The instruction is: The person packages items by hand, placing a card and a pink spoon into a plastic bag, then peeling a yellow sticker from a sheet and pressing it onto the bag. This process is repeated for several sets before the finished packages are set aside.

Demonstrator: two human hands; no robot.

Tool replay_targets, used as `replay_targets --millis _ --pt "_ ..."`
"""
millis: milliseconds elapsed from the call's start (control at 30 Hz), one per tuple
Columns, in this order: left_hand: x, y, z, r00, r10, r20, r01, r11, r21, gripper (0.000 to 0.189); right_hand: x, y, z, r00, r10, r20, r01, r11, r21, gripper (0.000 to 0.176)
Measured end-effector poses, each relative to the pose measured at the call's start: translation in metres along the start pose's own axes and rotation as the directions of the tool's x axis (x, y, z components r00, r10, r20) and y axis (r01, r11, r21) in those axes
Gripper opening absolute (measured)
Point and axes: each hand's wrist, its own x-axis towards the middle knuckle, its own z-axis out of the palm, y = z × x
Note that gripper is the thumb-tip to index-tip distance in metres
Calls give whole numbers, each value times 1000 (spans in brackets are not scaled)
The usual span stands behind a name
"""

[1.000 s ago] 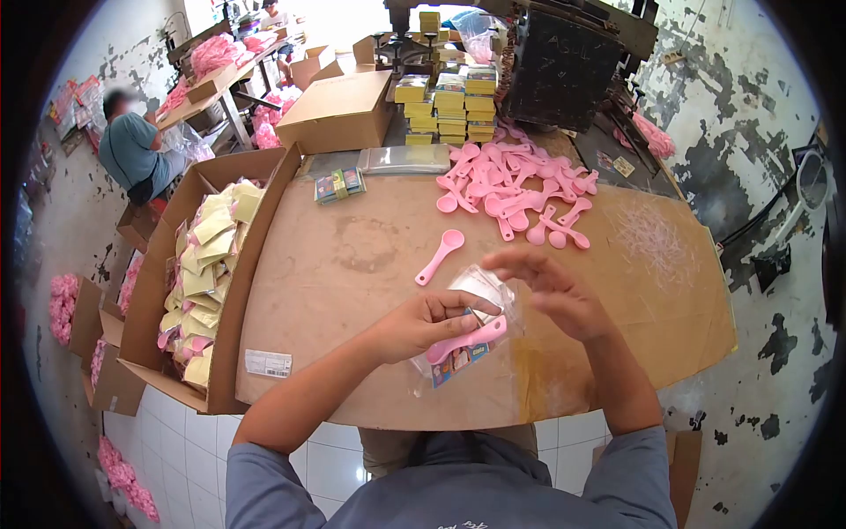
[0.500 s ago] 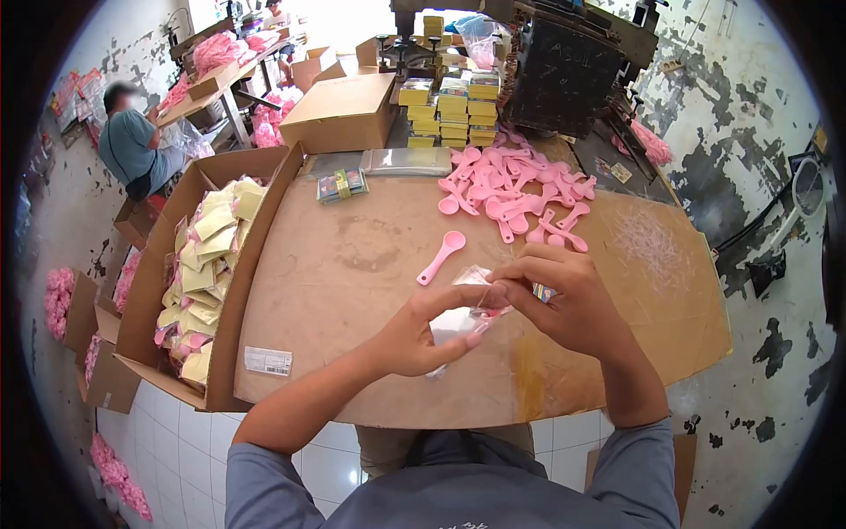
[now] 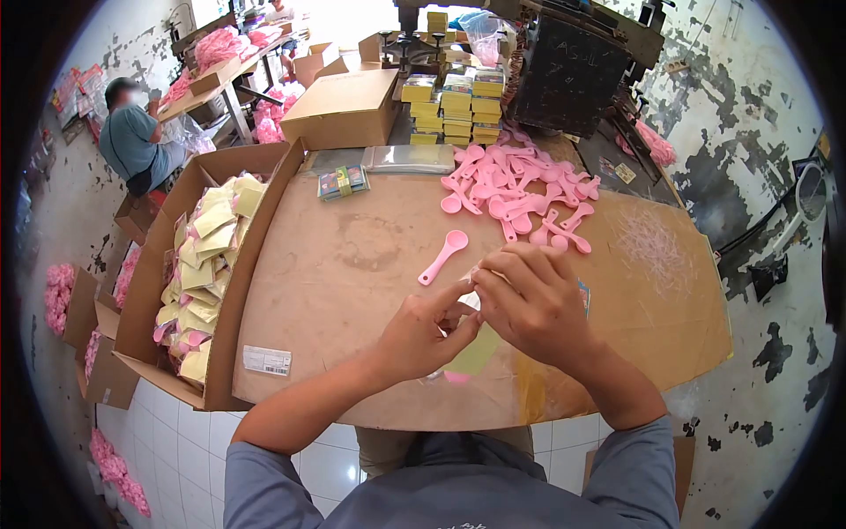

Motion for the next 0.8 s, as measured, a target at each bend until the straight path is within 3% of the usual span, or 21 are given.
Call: replay_targets --millis 100,133,233,267,333,367,433,467,500,533,567,600,633,667,700,800 --pt "-1 -4 5 998 63 10 -64 989 130 46 -4 0 4 993 -21 119 36 991 -126 20" --pt "-1 -4 7 995 94 11 -95 984 153 47 -4 2 5 995 25 92 -17 996 -87 19" --pt "6 4 -7 989 -57 137 32 984 177 41 -3 21 4 982 187 18 -188 977 99 16" --pt "6 3 -8 988 -90 126 78 992 96 38 -8 37 -2 968 251 6 -246 947 204 15" --pt "6 -2 -7 982 -157 109 165 983 -75 34 -21 68 -25 817 530 229 -552 602 577 11" --pt "6 -6 -7 975 -195 109 212 962 -173 34 -32 86 -45 620 602 503 -712 162 683 10" --pt "9 -13 -7 956 -263 128 292 886 -361 33 -86 147 -82 703 312 640 -628 -151 763 10" --pt "11 -13 -8 956 -262 135 294 873 -389 34 -108 173 -93 694 278 664 -615 -250 748 8" --pt "12 -11 -9 955 -261 143 297 859 -417 35 -130 196 -95 657 419 626 -604 -203 770 11" --pt "13 -10 -10 954 -260 150 300 844 -445 36 -152 215 -94 541 687 485 -678 14 735 16" --pt "13 -11 -10 958 -246 149 287 855 -432 37 -174 230 -85 463 860 215 -831 337 443 23" --pt "14 -13 -10 962 -232 147 273 867 -417 38 -197 242 -79 530 847 -41 -848 529 -26 29" --pt "14 -14 -9 964 -221 150 263 877 -401 39 -207 238 -73 625 767 -141 -760 557 -335 36" --pt "14 -15 -9 964 -221 149 262 884 -387 39 -215 236 -68 665 725 -181 -709 536 -458 43" --pt "15 -16 -9 965 -220 141 257 891 -373 40 -199 222 -68 655 729 -199 -711 504 -491 46" --pt "15 -15 -7 955 -267 131 298 849 -436 38 -155 182 -58 719 689 -95 -686 679 -264 41"
